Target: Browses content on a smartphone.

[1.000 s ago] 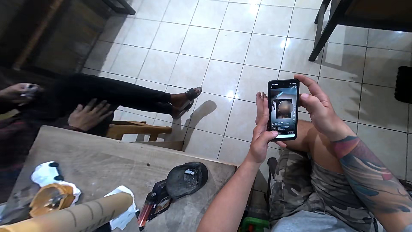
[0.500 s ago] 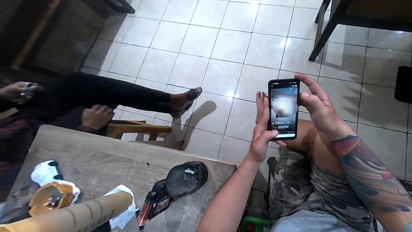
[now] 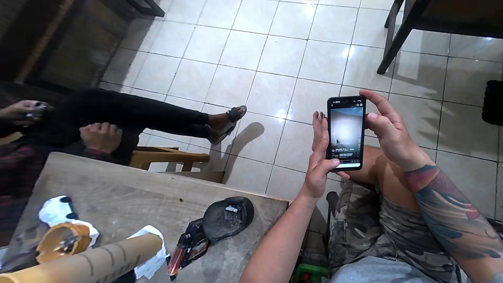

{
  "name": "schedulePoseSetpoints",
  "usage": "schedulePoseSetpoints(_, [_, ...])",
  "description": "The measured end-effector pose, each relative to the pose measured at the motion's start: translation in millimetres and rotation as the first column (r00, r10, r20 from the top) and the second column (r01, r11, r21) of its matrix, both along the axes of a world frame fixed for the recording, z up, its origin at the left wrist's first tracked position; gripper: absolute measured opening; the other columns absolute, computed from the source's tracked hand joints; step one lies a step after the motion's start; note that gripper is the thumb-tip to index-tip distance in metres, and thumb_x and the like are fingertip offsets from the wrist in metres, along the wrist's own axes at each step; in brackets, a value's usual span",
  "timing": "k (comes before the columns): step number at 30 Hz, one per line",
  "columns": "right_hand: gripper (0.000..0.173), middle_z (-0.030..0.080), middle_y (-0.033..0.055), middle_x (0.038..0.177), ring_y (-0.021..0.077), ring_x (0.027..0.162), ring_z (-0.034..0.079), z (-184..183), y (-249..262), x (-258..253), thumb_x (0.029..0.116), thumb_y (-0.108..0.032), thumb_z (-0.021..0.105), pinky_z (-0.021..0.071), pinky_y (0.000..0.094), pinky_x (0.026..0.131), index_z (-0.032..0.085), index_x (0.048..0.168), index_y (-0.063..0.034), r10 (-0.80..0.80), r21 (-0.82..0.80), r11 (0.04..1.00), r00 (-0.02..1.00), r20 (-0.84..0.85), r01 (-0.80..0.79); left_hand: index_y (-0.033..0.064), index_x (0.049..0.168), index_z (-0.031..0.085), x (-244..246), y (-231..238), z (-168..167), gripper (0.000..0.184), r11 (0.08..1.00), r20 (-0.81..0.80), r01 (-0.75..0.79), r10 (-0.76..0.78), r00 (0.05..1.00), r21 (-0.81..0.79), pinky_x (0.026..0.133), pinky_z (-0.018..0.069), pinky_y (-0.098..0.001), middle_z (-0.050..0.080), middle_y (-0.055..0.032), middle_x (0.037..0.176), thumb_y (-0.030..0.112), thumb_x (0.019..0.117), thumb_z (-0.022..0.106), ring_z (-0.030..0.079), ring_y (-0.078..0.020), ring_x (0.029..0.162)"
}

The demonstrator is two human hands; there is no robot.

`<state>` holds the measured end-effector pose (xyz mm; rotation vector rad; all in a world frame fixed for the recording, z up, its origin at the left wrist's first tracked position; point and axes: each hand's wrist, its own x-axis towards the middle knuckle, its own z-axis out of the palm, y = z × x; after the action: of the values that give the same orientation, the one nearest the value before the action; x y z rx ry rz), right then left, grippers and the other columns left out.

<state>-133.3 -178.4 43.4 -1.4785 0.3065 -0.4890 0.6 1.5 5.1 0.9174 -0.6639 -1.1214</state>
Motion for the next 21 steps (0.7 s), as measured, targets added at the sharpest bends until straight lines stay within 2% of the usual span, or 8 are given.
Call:
schedulePoseSetpoints(7, [0.052, 0.070, 0.0114, 0.117, 0.0227, 0.094, 0.071, -0.5, 0.8, -0.5, 0.1082, -0.028, 0.033, 0.0614, 0.0363, 0.075, 0.028, 0.160, -0.0254, -0.001, 0.008, 1.000, 1.000, -0.008, 0.001, 0.0395, 0.164, 0.010, -0.1, 0.6, -0.4, 0.080, 1.000, -0.006, -0.001, 0.001, 1.000, 0.000, 0.056, 0.0616, -0.0447, 0.039, -0.0126, 0.156, 0.016, 0.0963, 0.046, 0.068, -0.0284, 0.101])
schedulePoseSetpoints(21, [0.052, 0.069, 0.0115, 0.119, 0.0229, 0.096, 0.070, 0.4, 0.1, -1.2, 0.1086, -0.028, 0.035, 0.0606, 0.0371, 0.078, 0.028, 0.160, -0.0254, 0.001, -0.006, 1.000, 1.000, -0.010, -0.001, 0.0400, 0.164, 0.010, -0.4, -0.5, 0.6, 0.081, 1.000, -0.004, -0.004, 0.004, 1.000, 0.007, 0.055, 0.0614, -0.0438, 0.040, -0.0126, 0.155, 0.017, 0.0957, 0.047, 0.069, -0.0275, 0.098])
